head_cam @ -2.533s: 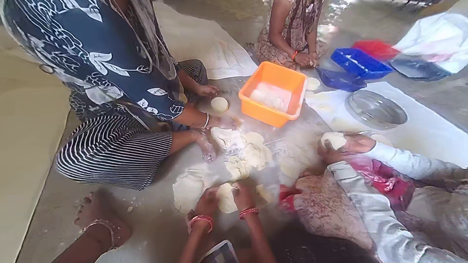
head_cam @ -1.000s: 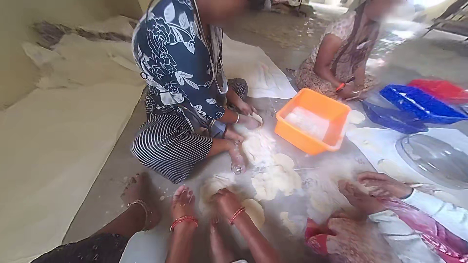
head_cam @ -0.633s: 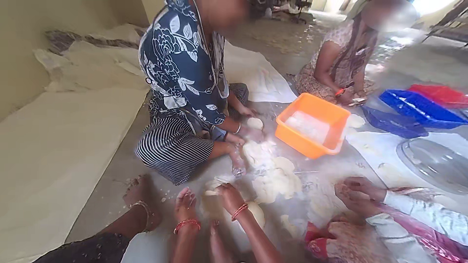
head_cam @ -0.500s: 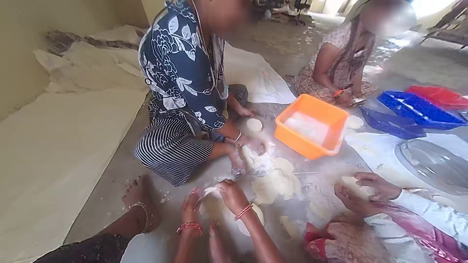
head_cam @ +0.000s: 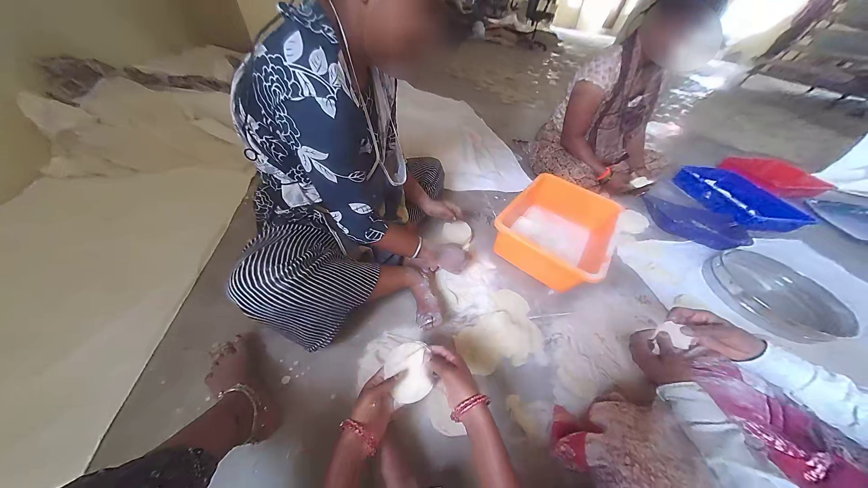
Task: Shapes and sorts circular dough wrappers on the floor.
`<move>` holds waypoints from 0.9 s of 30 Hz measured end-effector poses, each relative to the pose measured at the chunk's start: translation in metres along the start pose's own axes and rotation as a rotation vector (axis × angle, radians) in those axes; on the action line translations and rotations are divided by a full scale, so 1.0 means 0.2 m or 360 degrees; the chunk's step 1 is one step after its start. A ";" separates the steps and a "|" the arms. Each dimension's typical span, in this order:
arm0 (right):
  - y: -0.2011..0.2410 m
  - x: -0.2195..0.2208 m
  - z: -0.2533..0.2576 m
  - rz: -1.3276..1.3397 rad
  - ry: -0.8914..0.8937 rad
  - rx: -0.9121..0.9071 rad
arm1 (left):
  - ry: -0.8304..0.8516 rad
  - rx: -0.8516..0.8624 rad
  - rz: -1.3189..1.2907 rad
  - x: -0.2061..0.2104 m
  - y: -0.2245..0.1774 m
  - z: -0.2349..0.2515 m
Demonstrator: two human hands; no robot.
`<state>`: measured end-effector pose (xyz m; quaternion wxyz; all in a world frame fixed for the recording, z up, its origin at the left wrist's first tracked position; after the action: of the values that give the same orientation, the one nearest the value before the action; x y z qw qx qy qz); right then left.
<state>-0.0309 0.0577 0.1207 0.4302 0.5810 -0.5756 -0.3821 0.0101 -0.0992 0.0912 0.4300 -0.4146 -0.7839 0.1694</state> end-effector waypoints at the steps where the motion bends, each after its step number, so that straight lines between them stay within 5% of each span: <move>1: 0.00 0.00 -0.01 0.0066 -0.0015 0.0030 | 0.0046 -0.0018 -0.0034 -0.01 0.01 0.00; 13: -0.01 -0.10 -0.10 0.0190 -0.0221 0.0199 | 0.0109 -0.0247 -0.0064 0.04 0.10 0.01; 18: -0.08 -0.19 -0.14 -0.0048 0.0000 -0.0045 | 0.0103 -0.0076 0.0209 0.05 0.09 0.01; 27: -0.11 -0.20 -0.11 -0.0600 0.0001 -0.0566 | 0.0128 0.0217 0.0778 0.07 -0.01 -0.01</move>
<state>-0.0052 0.0973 0.1056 0.4469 0.5935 -0.3808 -0.5505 0.0067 -0.0885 0.1005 0.4341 -0.5683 -0.6294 0.3041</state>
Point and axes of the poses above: each hand's wrist, its own z-axis towards the middle knuckle, its own x-axis out of the palm, y = z × x, the point moved 2 cm from there along z, towards the middle knuckle, and after that the axes turned 8 degrees about -x, right-handed, at the moved point
